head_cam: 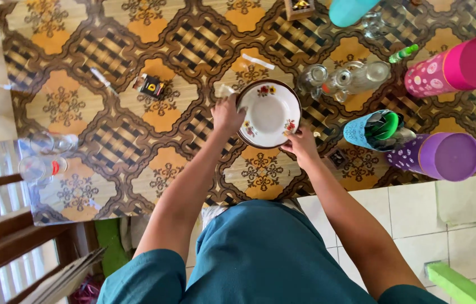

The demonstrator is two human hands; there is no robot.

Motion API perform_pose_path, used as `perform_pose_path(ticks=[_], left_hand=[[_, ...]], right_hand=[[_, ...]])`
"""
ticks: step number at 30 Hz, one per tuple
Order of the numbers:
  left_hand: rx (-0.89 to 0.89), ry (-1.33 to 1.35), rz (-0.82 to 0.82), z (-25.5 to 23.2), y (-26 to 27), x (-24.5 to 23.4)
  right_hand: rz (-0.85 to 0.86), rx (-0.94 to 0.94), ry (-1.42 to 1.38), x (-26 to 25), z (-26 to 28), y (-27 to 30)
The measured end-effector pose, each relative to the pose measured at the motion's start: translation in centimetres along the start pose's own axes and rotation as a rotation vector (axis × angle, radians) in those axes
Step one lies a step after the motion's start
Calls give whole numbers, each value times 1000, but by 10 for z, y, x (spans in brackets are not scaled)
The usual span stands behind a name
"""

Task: Organizing and moving various objects like plates, bottles, and containers on a table.

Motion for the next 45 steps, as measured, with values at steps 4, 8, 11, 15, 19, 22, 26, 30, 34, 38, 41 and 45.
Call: perform_pose_path(ticks=[4, 8, 11, 15, 19, 22, 26, 30, 34, 38, 41, 45], left_hand=[[-27, 147, -46, 25, 44, 1], [-18, 289, -192, 52, 91, -14], [-42, 344, -275, 81, 124, -27], [-117, 384, -343, 124, 166, -49], [-247, 365, -402, 168, 207, -71], [-206, 376, -572, 204, 236, -82], [-318, 394, -621, 243, 280, -107], [-404, 355, -698, 287, 315, -114], [-514, 359, -700, 321, 348, -128], [-558, 341, -733, 352, 373, -138], [-576, 390, -748, 372, 385, -148], [-549, 379, -783, 397, 393, -154]], right_hand=[[54, -47, 44, 2, -26, 8], [126, -61, 143, 25, -39, 26], [193, -72, 183, 50, -57, 26], [279, -73, 212, 97, -77, 21], [387, -75, 243, 151, -86, 27], [461, -83, 303, 195, -92, 32], [513, -123, 464, 258, -101, 46], [602, -166, 546, 314, -116, 58], [653, -217, 617, 360, -140, 60], [668, -208, 680, 402, -159, 69], [667, -214, 714, 429, -170, 73], [691, -287, 746, 455, -183, 70]])
Point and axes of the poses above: each hand's wrist, its own y-axis away from the middle knuckle, its own x-axis out of the palm, z = x × y, the point moved 1 cm from there along -y, towards the middle knuckle, and after that the axes turned 7 degrees about x, right-handed, at the moved point
